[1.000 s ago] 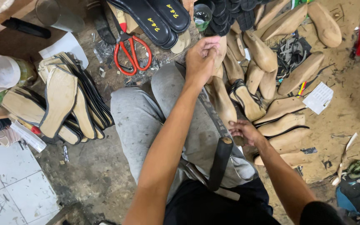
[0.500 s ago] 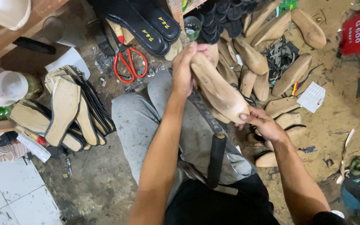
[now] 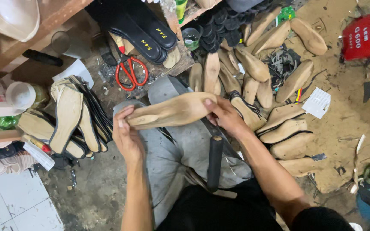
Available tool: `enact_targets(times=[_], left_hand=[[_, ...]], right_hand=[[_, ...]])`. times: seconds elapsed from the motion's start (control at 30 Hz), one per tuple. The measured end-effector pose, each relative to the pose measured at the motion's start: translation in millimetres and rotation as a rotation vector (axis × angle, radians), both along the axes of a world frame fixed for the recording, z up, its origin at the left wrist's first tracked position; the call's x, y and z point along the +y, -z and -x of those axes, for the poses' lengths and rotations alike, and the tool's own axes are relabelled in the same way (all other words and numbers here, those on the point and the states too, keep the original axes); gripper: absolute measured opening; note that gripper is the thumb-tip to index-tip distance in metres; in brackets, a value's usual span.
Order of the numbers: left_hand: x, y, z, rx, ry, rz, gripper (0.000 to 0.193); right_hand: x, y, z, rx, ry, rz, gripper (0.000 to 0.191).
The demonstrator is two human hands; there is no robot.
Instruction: The person sits on the floor and repeatedly picks up shoe soles, taps them with a curved metal tool, and trims the edges with red-handled scissors. Finished soles are placed in a pile to the right.
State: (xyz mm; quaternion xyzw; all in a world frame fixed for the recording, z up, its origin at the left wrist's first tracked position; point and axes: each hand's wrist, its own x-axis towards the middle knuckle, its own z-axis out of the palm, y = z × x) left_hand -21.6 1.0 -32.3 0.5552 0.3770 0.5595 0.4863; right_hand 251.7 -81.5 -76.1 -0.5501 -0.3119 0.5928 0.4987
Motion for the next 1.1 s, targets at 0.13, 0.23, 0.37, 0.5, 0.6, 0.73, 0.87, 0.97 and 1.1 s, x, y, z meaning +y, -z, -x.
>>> enact_targets(times=[0.13, 0.23, 0.37, 0.5, 0.6, 0.73, 0.87, 0.97, 1.1], left_hand=[[-33.7, 0.3, 36.4, 0.250, -0.049, -0.026, 0.041], [-54.7, 2.7, 42.5, 0.299, -0.068, -0.079, 0.037], [-62.5, 6.3, 38.8, 0.448, -0.120, -0.152, 0.030], [-59.7, 7.3, 36.7, 0.274, -0.069, -0.014, 0.034], [-60.9, 7.5, 34.5, 0.293, -0.083, -0.033, 0.037], [-59.2, 5.6, 33.8, 0.216, -0.070, -0.022, 0.034], [-53.9, 4.8, 34.2, 0.248, -0.080, -0.022, 0.032], [-52.2, 8.2, 31.7, 0.258, -0.094, -0.031, 0.032], [-54.7, 14.6, 37.2, 0.294, -0.109, -0.050, 0.029]], right_hand=[[21.9, -5.5, 19.4, -0.166, -0.132, -0.051, 0.037], [27.6, -7.2, 25.0, -0.328, -0.133, -0.107, 0.038], [25.5, -5.0, 25.7, -0.207, -0.083, -0.136, 0.039], [26.1, 10.2, -11.4, 0.299, -0.025, 0.069, 0.046], [33.4, 31.8, -54.6, 0.210, 0.279, 0.008, 0.038], [28.3, 57.1, -94.2, 0.109, 0.566, 0.167, 0.017], [25.2, 73.5, -87.6, 0.010, 0.491, 0.260, 0.012], [27.7, 88.2, -68.3, 0.019, 0.400, 0.300, 0.014], [53.8, 108.5, -40.8, 0.047, 0.433, 0.267, 0.028]])
